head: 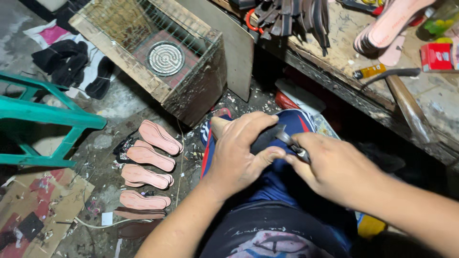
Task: The person sits with a shoe on their lap and uses pincers to pull and tuck the black fabric upper over the insole edge, then hammers the folded edge to set it. They turn the shoe over repeatedly to work around the toe and sides, then set the finished shoe aside and pick up another.
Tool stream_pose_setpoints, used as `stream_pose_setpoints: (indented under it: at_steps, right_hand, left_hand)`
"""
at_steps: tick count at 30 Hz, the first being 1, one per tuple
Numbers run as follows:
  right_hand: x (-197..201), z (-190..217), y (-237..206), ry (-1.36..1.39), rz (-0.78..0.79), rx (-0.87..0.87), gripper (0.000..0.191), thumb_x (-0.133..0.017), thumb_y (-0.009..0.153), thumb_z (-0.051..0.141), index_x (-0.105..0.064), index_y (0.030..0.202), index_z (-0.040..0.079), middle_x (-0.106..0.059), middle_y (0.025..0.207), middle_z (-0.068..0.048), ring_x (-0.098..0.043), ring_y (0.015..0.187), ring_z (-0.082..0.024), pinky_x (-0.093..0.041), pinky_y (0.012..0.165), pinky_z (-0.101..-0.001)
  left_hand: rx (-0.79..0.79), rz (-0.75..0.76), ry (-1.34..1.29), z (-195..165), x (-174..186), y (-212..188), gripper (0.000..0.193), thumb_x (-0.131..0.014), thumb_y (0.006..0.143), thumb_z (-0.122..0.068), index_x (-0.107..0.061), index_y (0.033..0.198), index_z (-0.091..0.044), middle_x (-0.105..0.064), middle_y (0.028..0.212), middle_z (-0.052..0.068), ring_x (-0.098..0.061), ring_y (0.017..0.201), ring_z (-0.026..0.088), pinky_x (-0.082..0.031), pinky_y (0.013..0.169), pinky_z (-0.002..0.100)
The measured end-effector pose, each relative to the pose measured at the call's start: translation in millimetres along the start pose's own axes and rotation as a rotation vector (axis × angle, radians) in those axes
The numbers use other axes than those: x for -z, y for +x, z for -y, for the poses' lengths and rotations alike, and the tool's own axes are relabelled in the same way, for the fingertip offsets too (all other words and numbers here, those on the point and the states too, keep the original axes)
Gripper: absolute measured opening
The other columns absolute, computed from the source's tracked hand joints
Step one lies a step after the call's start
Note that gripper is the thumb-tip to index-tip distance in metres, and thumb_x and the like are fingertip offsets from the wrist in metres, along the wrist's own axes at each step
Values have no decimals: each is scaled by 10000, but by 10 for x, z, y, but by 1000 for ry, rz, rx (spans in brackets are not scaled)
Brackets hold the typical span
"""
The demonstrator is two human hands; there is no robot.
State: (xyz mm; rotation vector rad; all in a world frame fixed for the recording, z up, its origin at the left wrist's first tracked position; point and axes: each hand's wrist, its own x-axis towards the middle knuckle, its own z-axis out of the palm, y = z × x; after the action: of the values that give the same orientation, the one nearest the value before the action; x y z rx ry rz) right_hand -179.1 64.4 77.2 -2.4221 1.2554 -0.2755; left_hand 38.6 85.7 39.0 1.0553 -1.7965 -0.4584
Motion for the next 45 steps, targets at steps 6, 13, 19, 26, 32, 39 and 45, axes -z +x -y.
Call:
stream_pose_setpoints:
  at_steps: [6, 13, 19, 26, 32, 39, 45]
  right_hand:
    - [-645, -250, 403, 206, -389, 328, 236, -723, 839, 144, -625, 1020, 28, -686, 948, -173, -685, 869, -375, -552, 781, -434]
    - [-109, -205, 582, 227, -40, 271, 328, -743, 833, 143, -656, 1120, 14, -688, 947, -166, -670, 901, -363, -529, 780, -443]
    - [271, -22, 408, -455, -34, 225, 659, -671, 732, 79, -538, 1359, -76, -632, 971, -161, -625, 919, -345, -540, 844, -443]
    - [224, 9, 400, -309, -2, 60, 275, -721, 770, 122, -573, 979, 22, -616, 878, -155, -629, 860, -365, -552, 685, -470]
    - [-370, 54, 720, -68, -371, 297, 428, -829, 710, 120, -571, 1036, 17, -611, 870, -178, -621, 836, -406, -519, 708, -481]
    - [-152, 528, 660, -104, -126, 269, 637, -784, 704, 169, -510, 1222, -82, -647, 914, -223, -642, 834, -414, -537, 711, -474]
    - [189, 720, 569, -72, 491, 20, 800, -699, 828, 387, -381, 1381, -97, -683, 881, -222, -677, 899, -392, -540, 813, -462]
  left_hand:
    - [-20, 49, -205, 259, 245, 54, 349, -735, 1012, -289, -656, 1270, -67, -703, 1268, 143, -710, 1149, 298, -551, 1016, 344]
    - [52, -88, -21, 170, 189, 92, 254, -646, 1039, -179, -634, 1270, -75, -700, 1244, 147, -704, 1165, 326, -539, 1031, 367]
    - [70, -129, 150, 58, -22, 131, 324, -649, 978, -190, -607, 1280, -81, -690, 1252, 146, -694, 1102, 341, -510, 949, 398]
    - [57, -132, 145, 71, -50, 82, 330, -632, 996, -207, -593, 1303, -94, -697, 1265, 141, -700, 1129, 334, -526, 977, 410]
    - [162, -179, -114, 166, 272, 73, 334, -571, 1049, -205, -563, 1335, -34, -703, 1254, 152, -708, 1142, 346, -552, 1022, 412]
    - [332, 11, 316, -37, 737, 105, 353, -551, 989, -193, -633, 1323, -114, -743, 1095, 158, -716, 926, 384, -551, 772, 476]
    - [283, 53, 229, -203, 774, 72, 361, -497, 1027, -235, -609, 1354, -133, -723, 1104, 139, -708, 962, 373, -554, 795, 470]
